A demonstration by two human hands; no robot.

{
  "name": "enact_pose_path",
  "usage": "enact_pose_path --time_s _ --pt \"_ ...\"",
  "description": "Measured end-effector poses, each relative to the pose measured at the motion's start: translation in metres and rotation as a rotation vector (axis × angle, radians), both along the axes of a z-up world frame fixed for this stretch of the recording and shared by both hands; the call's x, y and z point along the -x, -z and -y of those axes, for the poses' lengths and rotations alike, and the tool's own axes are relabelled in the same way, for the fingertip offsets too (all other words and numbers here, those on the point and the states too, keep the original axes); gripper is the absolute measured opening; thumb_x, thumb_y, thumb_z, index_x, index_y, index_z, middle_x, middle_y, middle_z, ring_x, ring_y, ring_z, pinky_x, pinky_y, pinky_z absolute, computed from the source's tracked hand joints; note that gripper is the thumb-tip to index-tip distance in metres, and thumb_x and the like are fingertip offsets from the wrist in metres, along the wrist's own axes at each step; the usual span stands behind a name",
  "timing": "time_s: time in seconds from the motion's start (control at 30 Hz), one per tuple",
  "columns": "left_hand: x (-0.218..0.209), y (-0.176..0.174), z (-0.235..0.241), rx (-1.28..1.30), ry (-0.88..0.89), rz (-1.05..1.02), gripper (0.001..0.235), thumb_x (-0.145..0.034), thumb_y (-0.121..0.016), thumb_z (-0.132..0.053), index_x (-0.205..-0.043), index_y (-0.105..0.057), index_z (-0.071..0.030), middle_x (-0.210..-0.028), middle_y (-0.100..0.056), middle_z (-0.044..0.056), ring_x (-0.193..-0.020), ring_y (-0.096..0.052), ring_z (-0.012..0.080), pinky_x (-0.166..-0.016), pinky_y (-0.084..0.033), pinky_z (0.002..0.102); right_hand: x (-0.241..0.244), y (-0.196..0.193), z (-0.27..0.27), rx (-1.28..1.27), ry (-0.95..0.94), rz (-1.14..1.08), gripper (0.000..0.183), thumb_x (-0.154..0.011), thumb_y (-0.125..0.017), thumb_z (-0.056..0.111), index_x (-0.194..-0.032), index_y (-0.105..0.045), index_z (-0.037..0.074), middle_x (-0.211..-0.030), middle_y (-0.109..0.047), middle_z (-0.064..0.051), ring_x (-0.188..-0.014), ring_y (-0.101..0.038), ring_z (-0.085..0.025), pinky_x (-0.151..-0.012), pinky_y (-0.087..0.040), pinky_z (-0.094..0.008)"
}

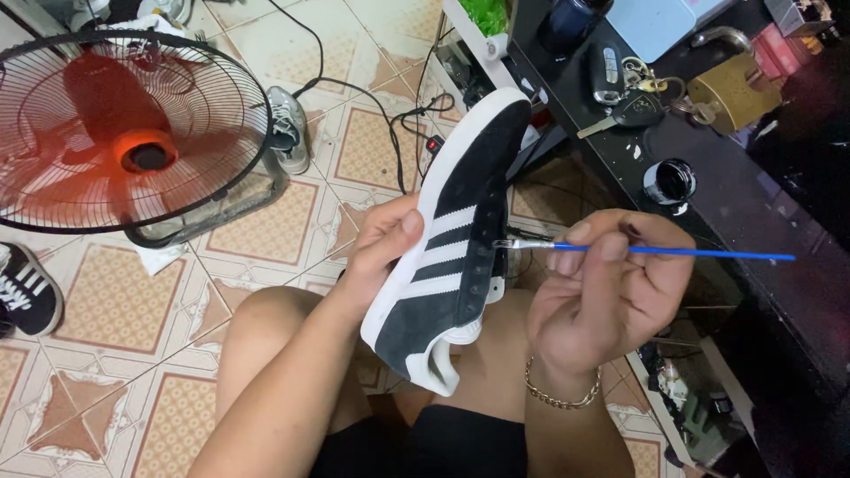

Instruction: The person holds a black and white sneaker and uses a small blue paintbrush to apply black paint to the shoe's side stripes and eyelets. The person repeatedly dips the brush into a small container of black paint to reload it while working on the shoe.

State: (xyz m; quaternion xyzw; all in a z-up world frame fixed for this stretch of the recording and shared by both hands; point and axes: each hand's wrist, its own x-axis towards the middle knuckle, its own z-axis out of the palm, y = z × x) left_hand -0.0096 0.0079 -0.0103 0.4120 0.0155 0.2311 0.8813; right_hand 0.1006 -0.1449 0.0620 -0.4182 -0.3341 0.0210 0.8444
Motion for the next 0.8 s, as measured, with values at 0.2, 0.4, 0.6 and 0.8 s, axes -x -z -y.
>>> enact_pose_path --time_s 0.2,0.4,0.6,0.8 --pt "-0.0003 0.0024 -0.0006 -0.001 0.002 0.006 0.05 -0.107 -0.058 -0.032 -0.136 -0.061 0.008 -0.112 -0.073 0.016 -0.097 -0.072 0.0197 -0.086 -0.059 0.033 0.0005 0.0012 0.0007 -0.011 0.007 -0.015 0.013 -0.117 -0.057 -0.001 -0.127 -0.05 -0.003 -0.098 -0.062 -0.017 -0.071 -0.051 -0.011 -0.065 -0.045 -0.021" --pt "-0.0005 -0.0025 0.001 0.016 0.002 0.0 0.051 -0.107 -0.057 -0.032 -0.137 -0.06 0.008 -0.113 -0.073 0.016 -0.096 -0.073 0.0205 -0.086 -0.059 0.033 -0.0001 -0.0009 0.0003 -0.007 0.017 0.007 0.011 -0.118 -0.057 0.0 -0.125 -0.051 -0.004 -0.097 -0.062 -0.017 -0.07 -0.051 -0.012 -0.065 -0.045 -0.021" --pt "-0.0012 0.0001 0.0016 0.071 0.02 0.031 0.051 -0.106 -0.059 -0.031 -0.139 -0.059 0.008 -0.114 -0.073 0.017 -0.098 -0.073 0.0219 -0.087 -0.06 0.035 -0.0005 -0.0013 0.0009 -0.006 0.021 0.007 0.012 -0.117 -0.059 0.0 -0.126 -0.051 -0.004 -0.096 -0.062 -0.017 -0.07 -0.05 -0.012 -0.064 -0.045 -0.021" --pt "-0.0002 -0.0003 0.0017 0.085 0.033 0.046 0.051 -0.107 -0.058 -0.031 -0.139 -0.059 0.009 -0.114 -0.073 0.018 -0.097 -0.073 0.0223 -0.087 -0.06 0.035 -0.0024 0.0036 0.0033 0.004 0.017 0.023 0.015 -0.117 -0.06 0.0 -0.129 -0.051 -0.003 -0.097 -0.063 -0.018 -0.069 -0.049 -0.011 -0.064 -0.044 -0.02"
